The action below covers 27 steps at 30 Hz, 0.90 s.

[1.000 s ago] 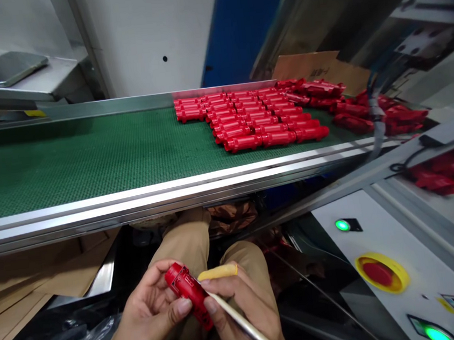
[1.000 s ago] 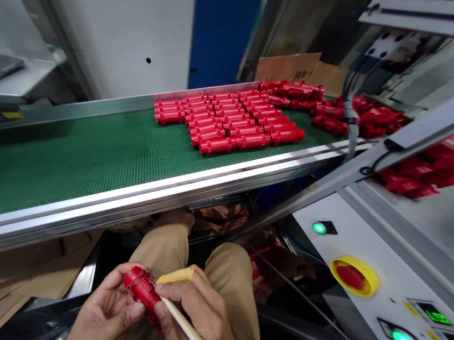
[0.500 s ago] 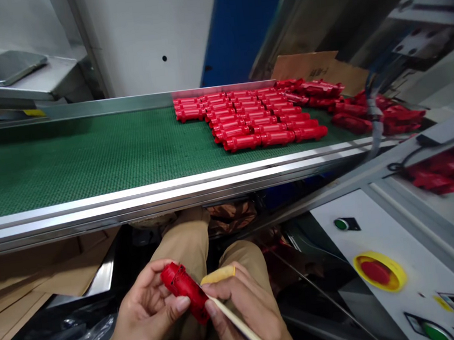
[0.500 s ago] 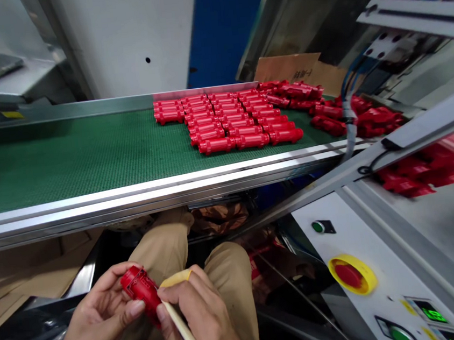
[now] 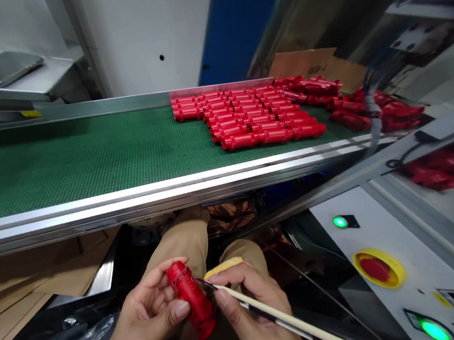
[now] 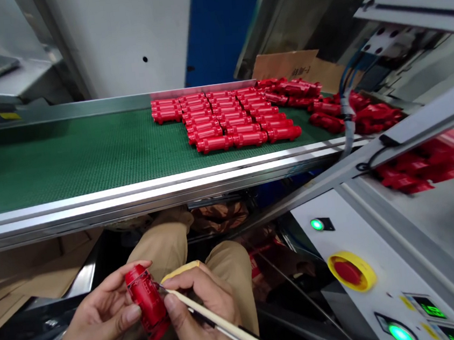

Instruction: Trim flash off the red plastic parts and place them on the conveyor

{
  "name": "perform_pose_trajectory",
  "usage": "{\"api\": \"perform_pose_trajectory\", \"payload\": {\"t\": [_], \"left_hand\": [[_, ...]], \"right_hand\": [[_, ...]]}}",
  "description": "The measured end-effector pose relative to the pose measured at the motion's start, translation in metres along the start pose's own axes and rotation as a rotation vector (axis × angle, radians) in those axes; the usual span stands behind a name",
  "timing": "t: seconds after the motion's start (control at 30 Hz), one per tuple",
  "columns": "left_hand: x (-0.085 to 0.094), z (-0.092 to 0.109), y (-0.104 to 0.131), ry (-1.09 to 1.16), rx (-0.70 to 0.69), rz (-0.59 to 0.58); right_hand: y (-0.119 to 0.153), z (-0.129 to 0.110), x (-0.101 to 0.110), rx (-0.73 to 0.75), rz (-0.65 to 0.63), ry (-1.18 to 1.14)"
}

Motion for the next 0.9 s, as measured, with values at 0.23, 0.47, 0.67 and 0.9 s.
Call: {"api": "perform_pose_trajectory", "payload": {"t": [0.23, 0.47, 0.67, 0.9], "left_hand": [[0.002, -0.004, -0.001, 0.000, 0.016, -0.028], [0.003, 0.000, -0.001, -0.011, -0.027, 0.009], [0.006, 0.005, 0.001, -0.059, -0.056, 0.110], [0.010, 0.010, 0.001, -0.069, -0.050, 0.096]], "right_hand": [[-0.002, -0.007, -0.002, 0.047, -0.079, 0.061], [-0.005, -0.005, -0.004, 0.014, -0.087, 0.102], [-0.001, -0.005, -0.003, 0.015, -0.098, 0.144], [-0.001, -0.006, 0.010, -0.081, -0.166, 0.139]]}}
Point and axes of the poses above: each hand's wrist, its own y-axis away from the middle knuckle, its own x-axis out of the back of the hand, z = x × y, the point moved 6 cm from there along -y, towards the middle knuckle, and after that the axes turned 12 degrees about -y, right-handed, at the moved point
